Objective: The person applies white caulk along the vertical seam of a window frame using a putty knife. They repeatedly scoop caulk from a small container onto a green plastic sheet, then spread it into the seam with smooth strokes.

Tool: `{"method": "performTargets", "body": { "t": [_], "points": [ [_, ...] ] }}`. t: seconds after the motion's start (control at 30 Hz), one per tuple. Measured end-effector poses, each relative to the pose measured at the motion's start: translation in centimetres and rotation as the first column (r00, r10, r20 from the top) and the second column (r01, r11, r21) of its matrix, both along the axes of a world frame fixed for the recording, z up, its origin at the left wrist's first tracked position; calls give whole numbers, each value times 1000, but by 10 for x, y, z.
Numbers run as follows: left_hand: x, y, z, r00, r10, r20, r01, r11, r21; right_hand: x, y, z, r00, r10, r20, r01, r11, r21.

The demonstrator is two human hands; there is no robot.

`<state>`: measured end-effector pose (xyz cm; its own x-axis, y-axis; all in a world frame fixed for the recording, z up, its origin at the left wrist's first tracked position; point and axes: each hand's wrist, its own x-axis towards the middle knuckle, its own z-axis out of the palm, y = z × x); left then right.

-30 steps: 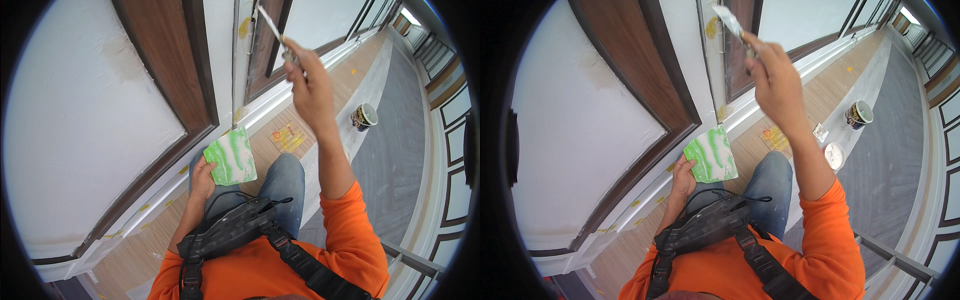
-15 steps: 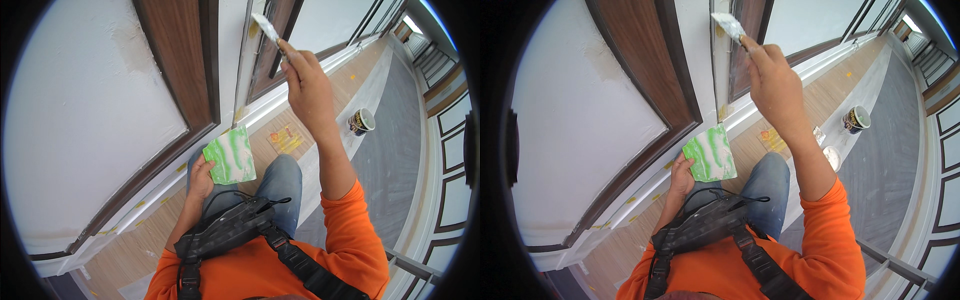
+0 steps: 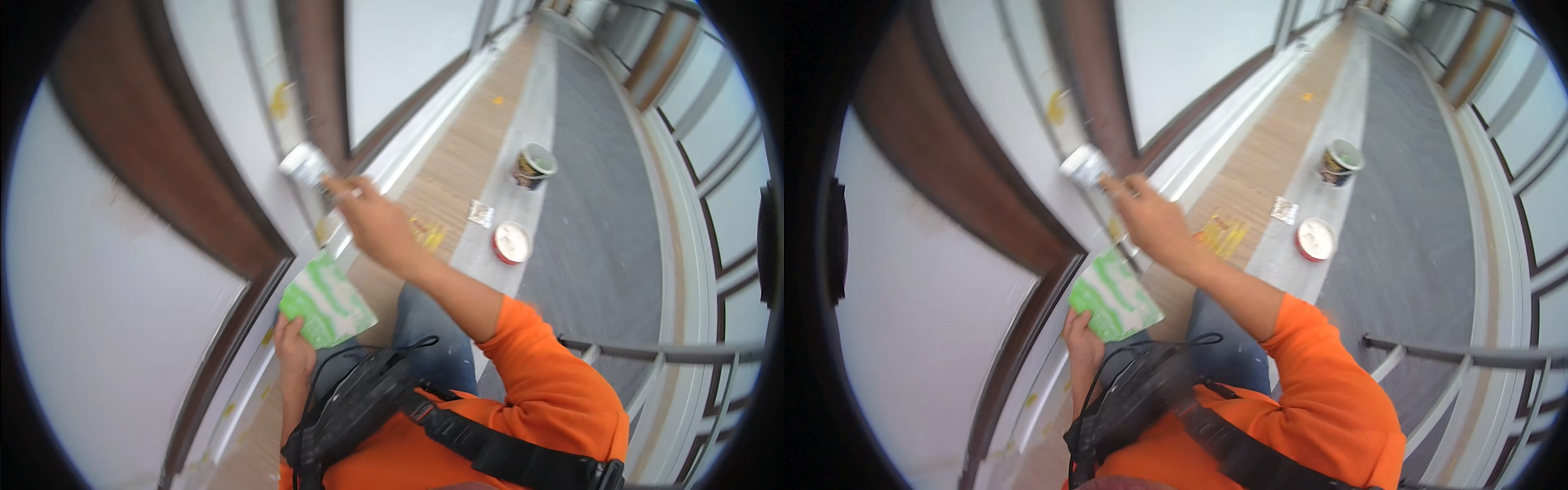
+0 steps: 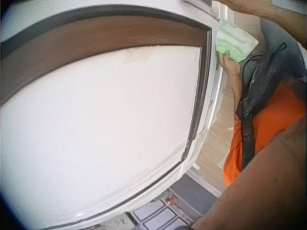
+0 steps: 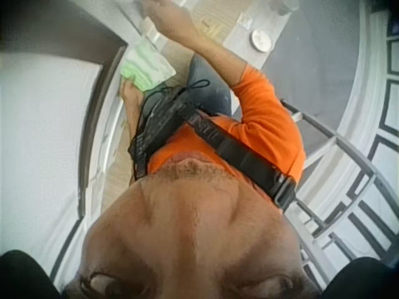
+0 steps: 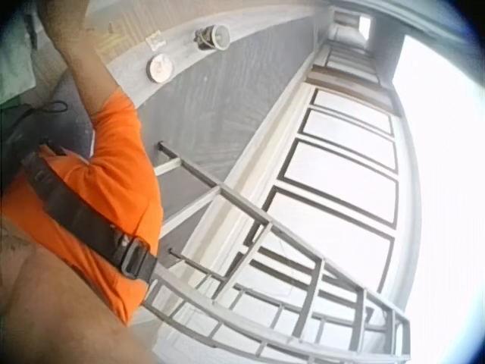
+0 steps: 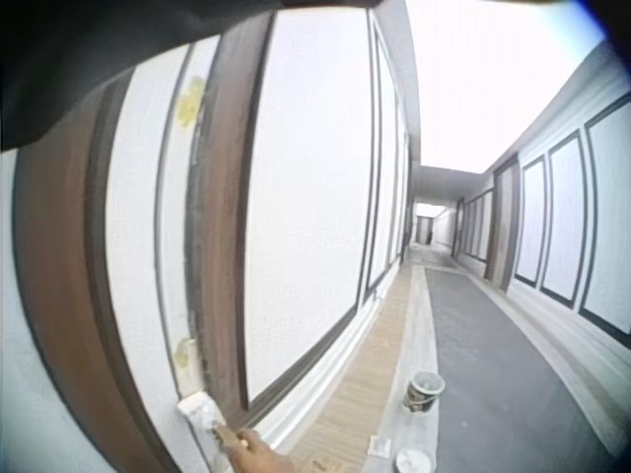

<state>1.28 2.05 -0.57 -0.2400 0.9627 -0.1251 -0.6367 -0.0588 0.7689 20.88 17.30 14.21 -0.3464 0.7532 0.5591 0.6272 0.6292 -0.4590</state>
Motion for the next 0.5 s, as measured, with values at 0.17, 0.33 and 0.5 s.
{"method": "performTargets", "body": {
  "t": [0.17,0.33,0.5],
  "points": [
    [4,6,18,996,-82,38,81,996,28,30,-7,-25,960,165,-227,-170,985,-5],
    [11,14,33,990,-87,109,90,996,-23,54,-30,-16,573,-114,-812,-682,483,-549],
    [13,21,61,982,-157,106,159,987,-16,73,-35,-11,427,-67,-902,-794,450,-409]
  ]
}}
